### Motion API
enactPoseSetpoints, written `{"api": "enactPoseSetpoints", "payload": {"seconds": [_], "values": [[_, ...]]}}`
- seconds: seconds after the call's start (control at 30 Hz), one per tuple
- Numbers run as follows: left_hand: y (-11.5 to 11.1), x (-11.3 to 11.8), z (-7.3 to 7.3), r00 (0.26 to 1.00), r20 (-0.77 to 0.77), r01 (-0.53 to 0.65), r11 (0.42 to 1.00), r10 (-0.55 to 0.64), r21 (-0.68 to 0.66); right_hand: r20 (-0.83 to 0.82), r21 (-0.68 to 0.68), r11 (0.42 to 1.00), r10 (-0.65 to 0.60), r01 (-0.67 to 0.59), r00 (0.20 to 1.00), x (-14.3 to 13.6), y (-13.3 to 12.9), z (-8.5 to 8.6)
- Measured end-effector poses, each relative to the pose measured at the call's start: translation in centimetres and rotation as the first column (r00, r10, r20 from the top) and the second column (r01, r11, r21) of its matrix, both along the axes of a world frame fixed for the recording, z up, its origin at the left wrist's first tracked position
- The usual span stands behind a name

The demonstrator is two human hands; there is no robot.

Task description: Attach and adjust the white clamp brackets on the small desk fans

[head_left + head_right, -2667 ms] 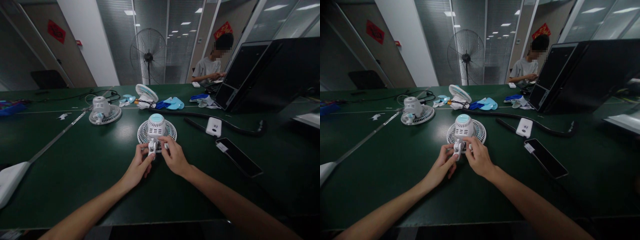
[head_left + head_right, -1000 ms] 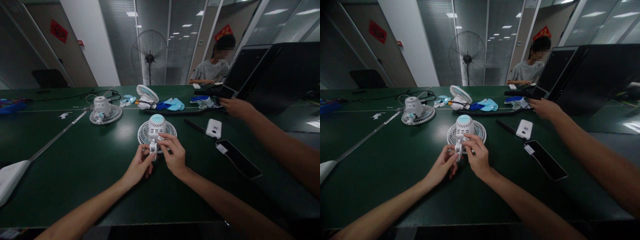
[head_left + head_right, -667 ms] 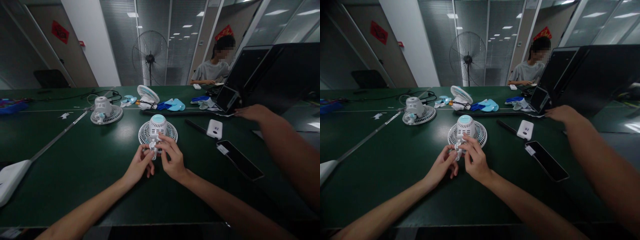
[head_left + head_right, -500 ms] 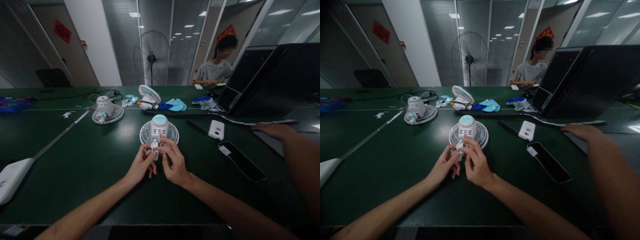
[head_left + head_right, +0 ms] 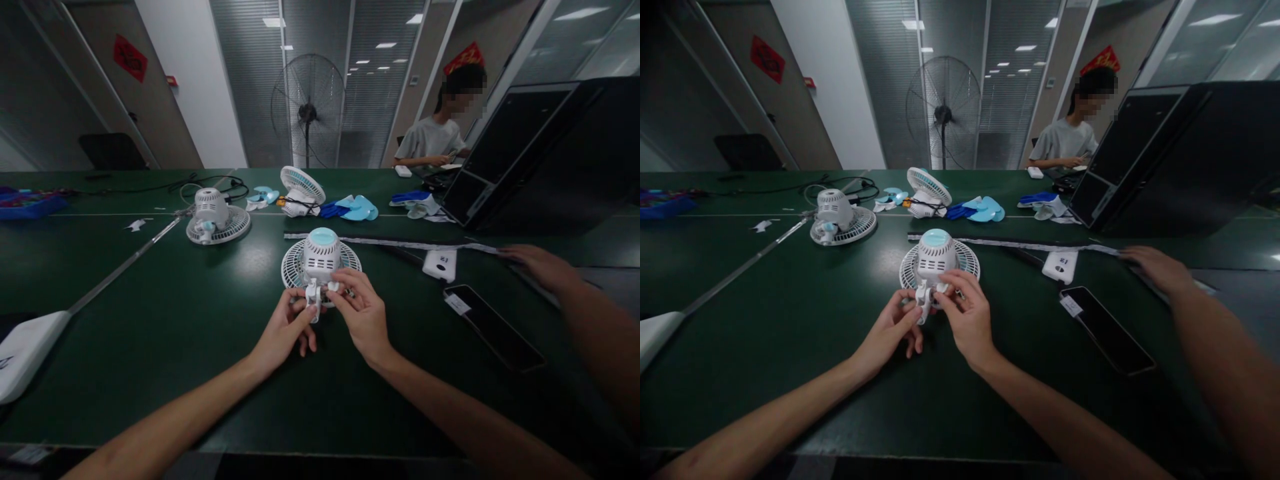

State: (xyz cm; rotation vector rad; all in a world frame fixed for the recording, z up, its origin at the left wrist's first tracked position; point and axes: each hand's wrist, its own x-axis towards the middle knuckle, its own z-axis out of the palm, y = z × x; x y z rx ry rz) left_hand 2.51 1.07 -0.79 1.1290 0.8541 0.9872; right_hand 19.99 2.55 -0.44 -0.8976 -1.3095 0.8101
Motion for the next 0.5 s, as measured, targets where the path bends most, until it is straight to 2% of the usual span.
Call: {"api": "enactPoseSetpoints", "payload": {"seconds": [0.27,0.5], "values": [[0.0,-0.2,0.4,1.000,-0.019,-0.007,0.999,0.007,0.038,0.131,0.080,0.997,-0.033,0.023,0.991,0.6,0.4,-0.4],[0.2,-0.6,0.0,0.996,-0.078,-0.032,0.995,0.039,0.098,0.025,-0.045,0.994,0.103,-0.101,0.994,0.5,0.6,-0.9]]}}
